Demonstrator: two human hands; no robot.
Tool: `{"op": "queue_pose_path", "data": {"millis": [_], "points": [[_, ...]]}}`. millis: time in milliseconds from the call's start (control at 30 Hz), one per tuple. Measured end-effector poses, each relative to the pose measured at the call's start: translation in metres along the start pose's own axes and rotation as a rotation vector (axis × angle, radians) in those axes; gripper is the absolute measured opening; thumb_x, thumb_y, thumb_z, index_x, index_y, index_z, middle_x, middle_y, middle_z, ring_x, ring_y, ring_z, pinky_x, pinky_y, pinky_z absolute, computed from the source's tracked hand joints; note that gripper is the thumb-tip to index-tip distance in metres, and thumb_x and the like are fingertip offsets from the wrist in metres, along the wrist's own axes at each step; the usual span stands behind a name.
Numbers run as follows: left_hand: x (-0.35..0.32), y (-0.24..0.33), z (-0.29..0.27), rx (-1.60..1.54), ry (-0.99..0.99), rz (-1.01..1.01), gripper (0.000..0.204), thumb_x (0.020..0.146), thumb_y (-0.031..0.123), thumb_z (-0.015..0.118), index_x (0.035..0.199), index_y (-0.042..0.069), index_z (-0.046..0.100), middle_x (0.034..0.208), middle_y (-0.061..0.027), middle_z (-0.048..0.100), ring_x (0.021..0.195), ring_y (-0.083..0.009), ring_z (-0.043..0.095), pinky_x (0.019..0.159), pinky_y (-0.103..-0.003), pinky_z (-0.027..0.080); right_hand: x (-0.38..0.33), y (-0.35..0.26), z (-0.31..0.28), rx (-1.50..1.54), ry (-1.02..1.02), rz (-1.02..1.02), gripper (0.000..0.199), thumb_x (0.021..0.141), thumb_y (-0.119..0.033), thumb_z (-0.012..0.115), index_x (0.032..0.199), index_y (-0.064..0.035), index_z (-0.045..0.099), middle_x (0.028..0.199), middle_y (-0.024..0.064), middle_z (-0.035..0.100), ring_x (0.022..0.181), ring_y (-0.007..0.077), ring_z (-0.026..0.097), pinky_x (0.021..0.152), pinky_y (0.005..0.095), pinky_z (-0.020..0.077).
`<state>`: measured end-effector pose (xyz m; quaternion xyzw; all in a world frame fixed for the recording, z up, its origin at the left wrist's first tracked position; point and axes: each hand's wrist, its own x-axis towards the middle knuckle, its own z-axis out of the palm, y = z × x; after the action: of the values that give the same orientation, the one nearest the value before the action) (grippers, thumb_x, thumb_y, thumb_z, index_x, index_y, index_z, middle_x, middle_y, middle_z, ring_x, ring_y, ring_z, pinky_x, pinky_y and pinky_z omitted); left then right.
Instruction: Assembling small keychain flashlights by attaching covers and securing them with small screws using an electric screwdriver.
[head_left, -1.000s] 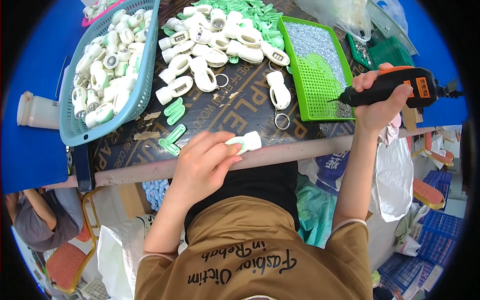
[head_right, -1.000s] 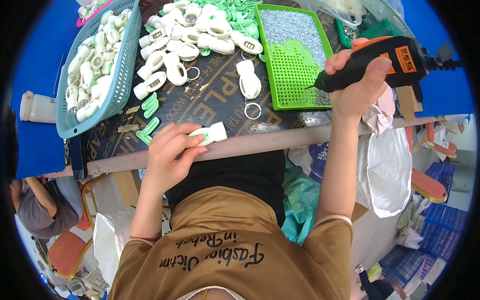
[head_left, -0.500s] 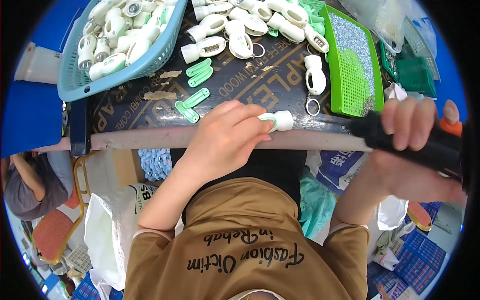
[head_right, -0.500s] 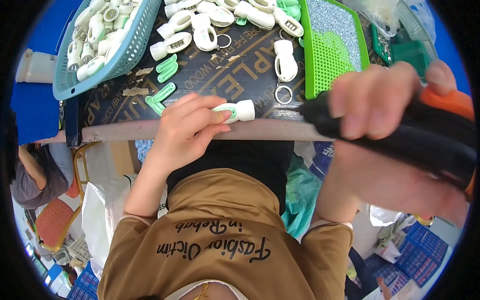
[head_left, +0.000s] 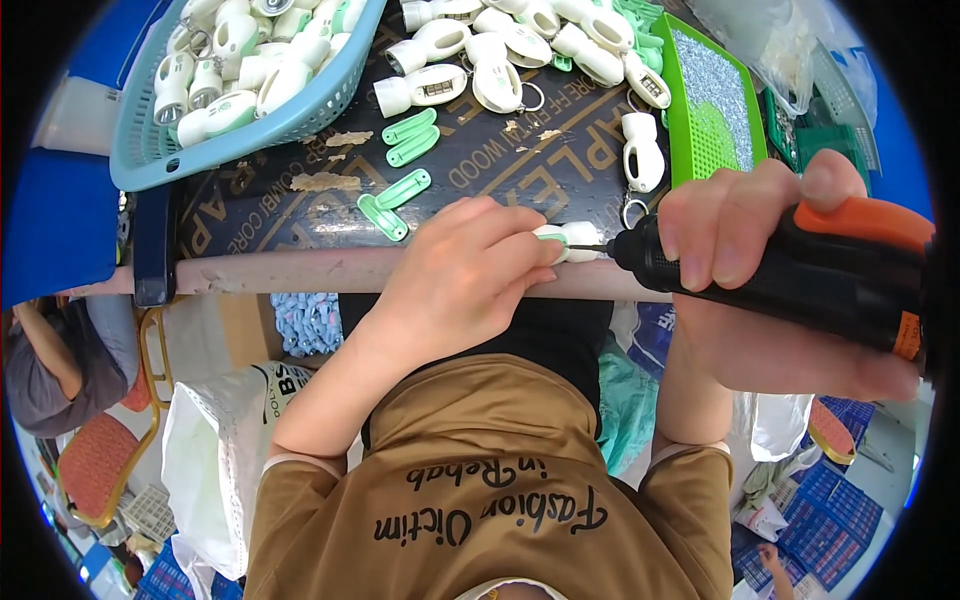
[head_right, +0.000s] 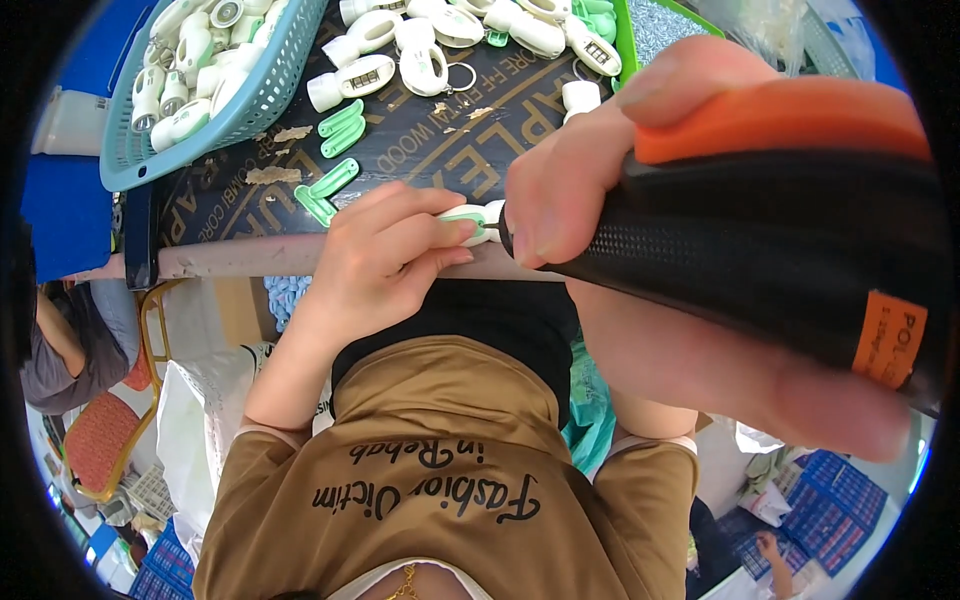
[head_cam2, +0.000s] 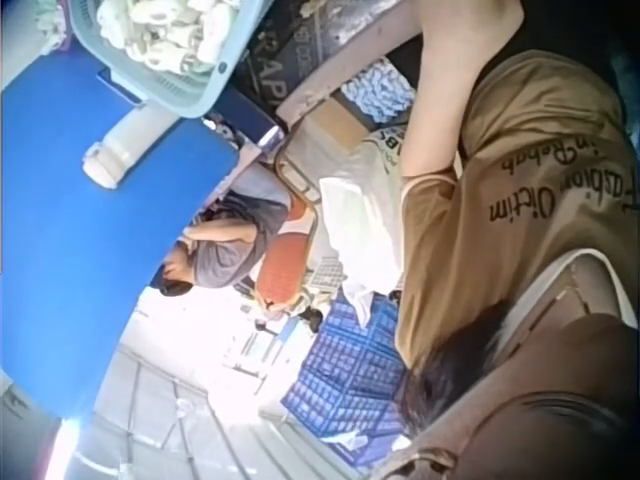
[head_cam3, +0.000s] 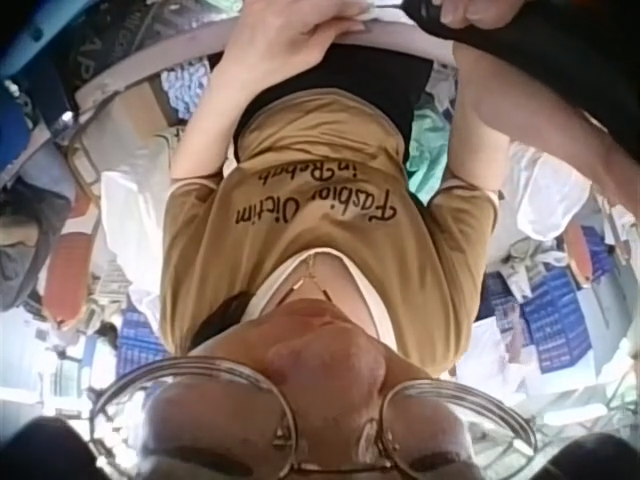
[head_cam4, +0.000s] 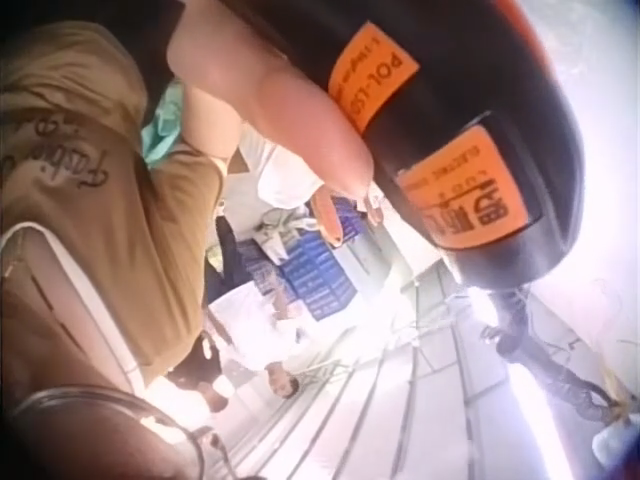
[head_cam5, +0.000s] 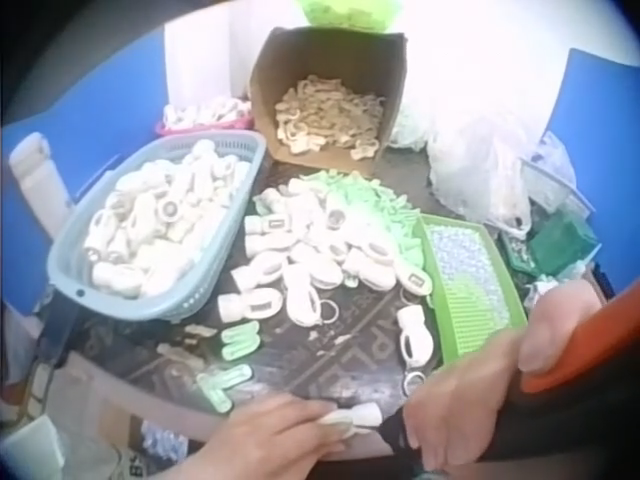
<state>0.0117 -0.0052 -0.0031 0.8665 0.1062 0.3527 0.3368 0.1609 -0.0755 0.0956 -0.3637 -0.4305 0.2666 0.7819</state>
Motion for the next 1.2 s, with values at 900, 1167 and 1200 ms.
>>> {"op": "queue_pose_path", "data": {"millis": [900, 1167, 1200], "points": [[-0.001, -0.001, 0.002, 0.0, 0.042, 0.012, 0.024, 0.062, 0.001, 0.075, 0.083, 0.006, 0.065, 0.088, -0.0084, 0.064, 0.068, -0.0252, 0.06, 0.057, -0.033, 0.048, -0.014, 0.006, -0.007, 0.05, -0.084, 0.075, 0.095, 0.064, -0.088, 0.045, 0.115, -0.0082, 0.049, 0.07, 0.0045, 0.051, 0.056, 0.0162, 0.046, 0.059, 0.0321, 0.0386], [-0.002, -0.002, 0.004, 0.014, 0.045, 0.016, 0.024, 0.062, 0.001, 0.075, 0.083, 0.007, 0.065, 0.085, -0.0073, 0.063, 0.067, -0.0247, 0.058, 0.055, -0.034, 0.047, -0.02, 0.005, -0.017, 0.063, -0.104, 0.118, 0.094, 0.064, -0.088, 0.044, 0.115, -0.0091, 0.049, 0.071, 0.004, 0.051, 0.057, 0.0158, 0.046, 0.059, 0.032, 0.0385], [-0.002, -0.002, 0.005, 0.009, 0.052, 0.018, 0.024, 0.062, 0.001, 0.075, 0.083, 0.007, 0.065, 0.085, -0.0072, 0.063, 0.067, -0.0247, 0.058, 0.055, -0.034, 0.047, -0.018, 0.01, -0.017, 0.066, -0.106, 0.122, 0.094, 0.065, -0.088, 0.044, 0.115, -0.0092, 0.049, 0.071, 0.0039, 0.051, 0.057, 0.0157, 0.046, 0.059, 0.0319, 0.0385]]}}
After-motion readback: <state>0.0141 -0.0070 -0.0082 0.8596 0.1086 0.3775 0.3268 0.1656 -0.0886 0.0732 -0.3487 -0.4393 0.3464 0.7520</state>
